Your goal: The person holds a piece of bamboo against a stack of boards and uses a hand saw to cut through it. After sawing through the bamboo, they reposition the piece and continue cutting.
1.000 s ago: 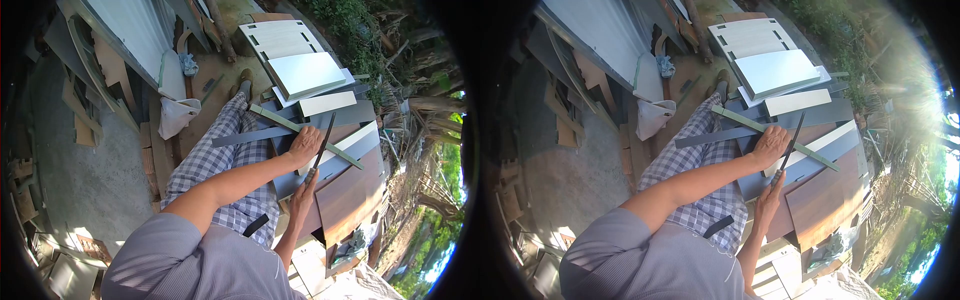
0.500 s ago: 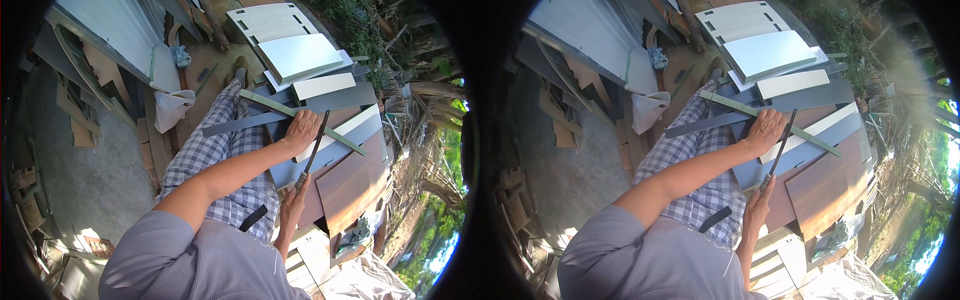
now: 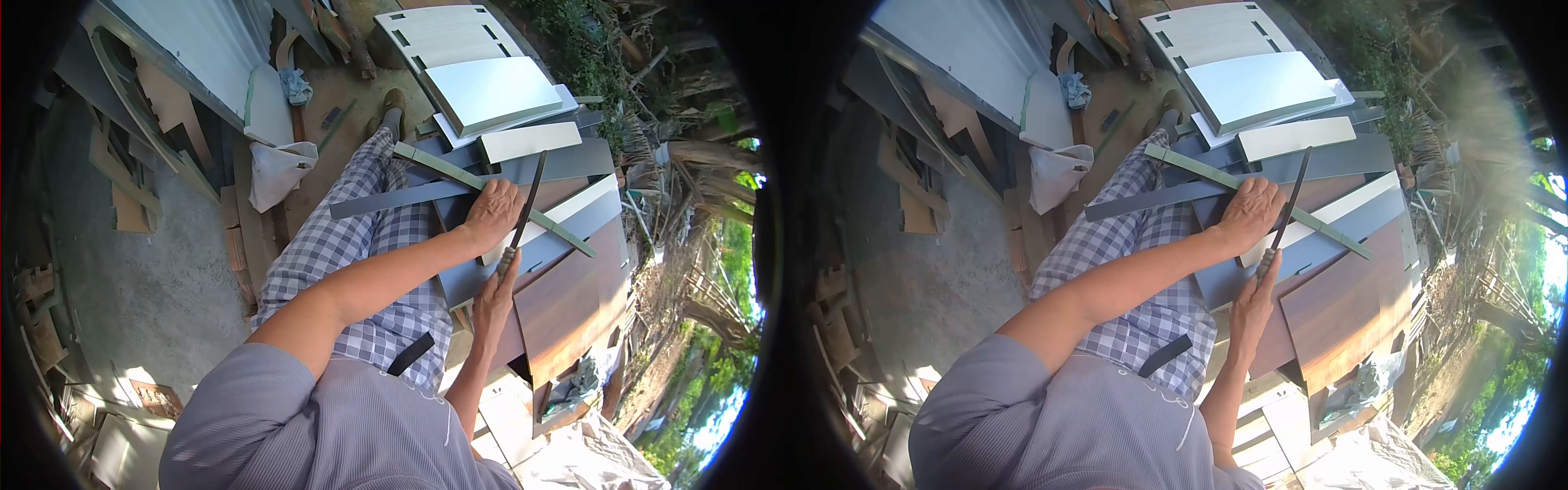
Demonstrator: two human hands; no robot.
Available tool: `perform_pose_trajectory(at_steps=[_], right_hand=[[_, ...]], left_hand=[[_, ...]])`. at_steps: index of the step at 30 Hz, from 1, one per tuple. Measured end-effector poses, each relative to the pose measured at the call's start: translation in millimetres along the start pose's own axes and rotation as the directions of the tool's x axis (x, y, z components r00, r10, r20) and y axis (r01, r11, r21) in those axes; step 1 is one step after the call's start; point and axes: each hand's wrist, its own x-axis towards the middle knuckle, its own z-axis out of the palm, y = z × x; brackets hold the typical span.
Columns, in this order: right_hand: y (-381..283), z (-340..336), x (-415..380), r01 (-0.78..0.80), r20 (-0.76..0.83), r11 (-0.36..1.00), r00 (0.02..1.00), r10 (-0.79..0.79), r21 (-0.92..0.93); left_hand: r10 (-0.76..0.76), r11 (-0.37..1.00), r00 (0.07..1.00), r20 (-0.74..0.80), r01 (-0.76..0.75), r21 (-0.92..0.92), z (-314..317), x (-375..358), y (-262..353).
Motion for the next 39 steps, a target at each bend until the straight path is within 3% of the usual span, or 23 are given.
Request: perform_pose_trajectory(at_steps=[5,8,10,14,16,21,23,26,33,35,36,38,39], right_hand=[[3.7,-0.1,-52.7,-0.065,0.015,0.998,0.998,0.065,-0.006],[1.1,-1.6,-49.9,-0.193,0.081,0.981,0.978,0.194,-0.023],[8.3,5.2,-29.1,0.024,-0.028,0.996,0.999,-0.026,-0.082],[-5.9,3.3,23.4,0.175,-0.09,0.982,0.979,-0.182,-0.075],[-6.0,4.2,39.2,0.112,-0.065,0.994,0.991,-0.113,-0.017],[8.2,4.9,10.9,0.113,-0.065,0.993,0.991,-0.114,-0.019],[-8.5,-2.1,-23.7,-0.054,0.036,0.998,0.998,0.055,-0.029],[6.6,4.3,-58.0,0.026,-0.025,0.997,0.999,-0.028,-0.077],[10.1,12.9,-23.6,-0.04,0.025,0.989,0.999,0.044,-0.143],[12.9,13.9,8.5,0.337,-0.179,0.922,0.912,-0.37,-0.188],[12.2,8.7,20.3,0.342,-0.179,0.921,0.91,-0.374,-0.187],[2.5,-0.2,35.5,0.077,-0.026,0.997,0.997,-0.077,0.001],[-1.0,-1.9,34.4,0.08,-0.025,0.997,0.997,-0.08,0.001]], left_hand=[[-0.016,0.999,1.0,-0.027,0.015,-0.044,2.1,-1.0,1.4],[-0.021,0.999,0.998,-0.053,0.018,-0.046,0.8,-0.3,0.7],[-0.02,0.999,0.999,-0.044,0.018,-0.029,-1.5,-1.2,0.3],[-0.014,1.0,0.999,0.031,0.014,-0.009,-0.9,-1.1,1.4],[-0.018,0.999,0.998,-0.054,0.017,-0.029,-2.9,-1.8,-0.2],[-0.021,1.0,1.0,-0.02,0.021,-0.007,-3.8,-2.4,0.6],[-0.011,1.0,1.0,-0.023,0.011,-0.003,-2.5,-1.9,0.8],[-0.015,1.0,1.0,-0.022,0.014,-0.015,-1.5,-1.3,1.1],[0.022,1.0,0.997,0.072,-0.022,-0.006,-5.6,-1.3,-1.0],[0.018,1.0,0.998,0.055,-0.017,-0.02,-2.7,-1.6,-1.1],[0.015,0.999,0.999,0.037,-0.014,-0.038,-1.1,-1.1,-0.7],[0.012,0.999,0.999,0.034,-0.011,-0.033,-1.2,-0.6,-1.2],[0.011,0.999,0.999,0.036,-0.01,-0.034,-0.7,-1.2,-0.7]])
